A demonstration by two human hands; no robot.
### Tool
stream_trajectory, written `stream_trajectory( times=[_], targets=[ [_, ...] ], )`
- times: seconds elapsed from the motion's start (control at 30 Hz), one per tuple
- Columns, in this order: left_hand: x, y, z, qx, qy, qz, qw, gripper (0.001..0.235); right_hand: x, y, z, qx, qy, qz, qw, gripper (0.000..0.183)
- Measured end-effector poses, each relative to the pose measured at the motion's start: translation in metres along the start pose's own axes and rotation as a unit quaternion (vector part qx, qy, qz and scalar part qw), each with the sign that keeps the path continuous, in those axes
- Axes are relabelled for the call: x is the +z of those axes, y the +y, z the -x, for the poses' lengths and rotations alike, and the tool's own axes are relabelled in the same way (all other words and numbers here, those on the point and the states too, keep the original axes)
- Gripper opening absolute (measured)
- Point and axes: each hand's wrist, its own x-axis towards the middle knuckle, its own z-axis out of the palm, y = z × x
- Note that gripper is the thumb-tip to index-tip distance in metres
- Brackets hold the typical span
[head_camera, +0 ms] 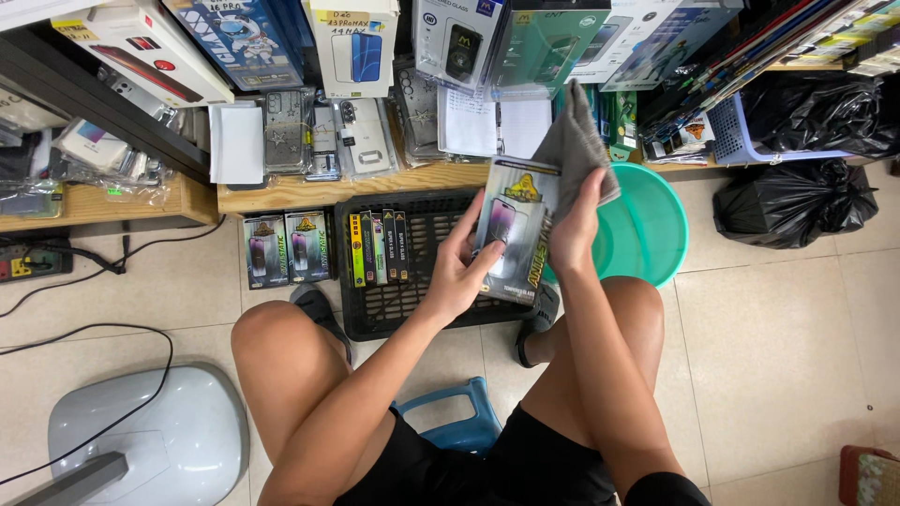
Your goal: The person sits on a low stool and wipes the packaging of several phone screen protector boxes with a cloth. They then open a box, remove the contents, and wipe the individual screen protector cards with a white wipe before placing them into a black crate.
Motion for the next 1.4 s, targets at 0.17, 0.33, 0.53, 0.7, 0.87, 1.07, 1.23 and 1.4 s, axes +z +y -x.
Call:
stream_trajectory(
  times=[0.17, 0.33, 0.53, 0.7, 0.87, 1.07, 1.23, 1.4],
  targets=[
    [-0.002, 0.046, -0.011, -0.044, -0.05, 0.058, 0.996, 0.077, -0.024, -0.019, -0.024, 0.028, -0.07, -0.26, 0.963, 0.082],
    [-0.02, 0.061, -0.03, -0.039, 0.05, 0.142, 0.988, 0.081, 0.0, -0.033, 0.033, 0.134, -0.067, -0.356, 0.922, 0.075],
    [-0.031, 0.047, -0.037, 0.036, 0.214, -0.021, 0.976, 0.059, -0.024, 0.084, 0.068, 0.206, -0.128, -0.158, 0.957, 0.082],
    [-0.023, 0.055, -0.042, 0.08, 0.22, -0.139, 0.962, 0.081, 0.003, 0.042, 0.069, -0.282, -0.284, 0.115, 0.909, 0.052],
    [-0.055, 0.066, -0.053, 0.087, 0.242, -0.127, 0.958, 0.073, 0.015, 0.031, 0.095, -0.335, -0.334, 0.175, 0.864, 0.054],
    [-0.055, 0.045, -0.041, 0.065, 0.252, -0.008, 0.966, 0.049, 0.009, 0.05, 0.099, -0.332, -0.446, 0.183, 0.811, 0.072],
    [-0.023, 0.027, -0.03, 0.028, 0.173, 0.001, 0.984, 0.043, 0.011, 0.04, 0.08, -0.229, -0.477, 0.178, 0.829, 0.081],
    [-0.014, -0.009, -0.022, 0.028, 0.036, 0.002, 0.999, 0.043, 0.001, 0.053, 0.031, -0.254, -0.367, 0.23, 0.865, 0.071]
  ],
)
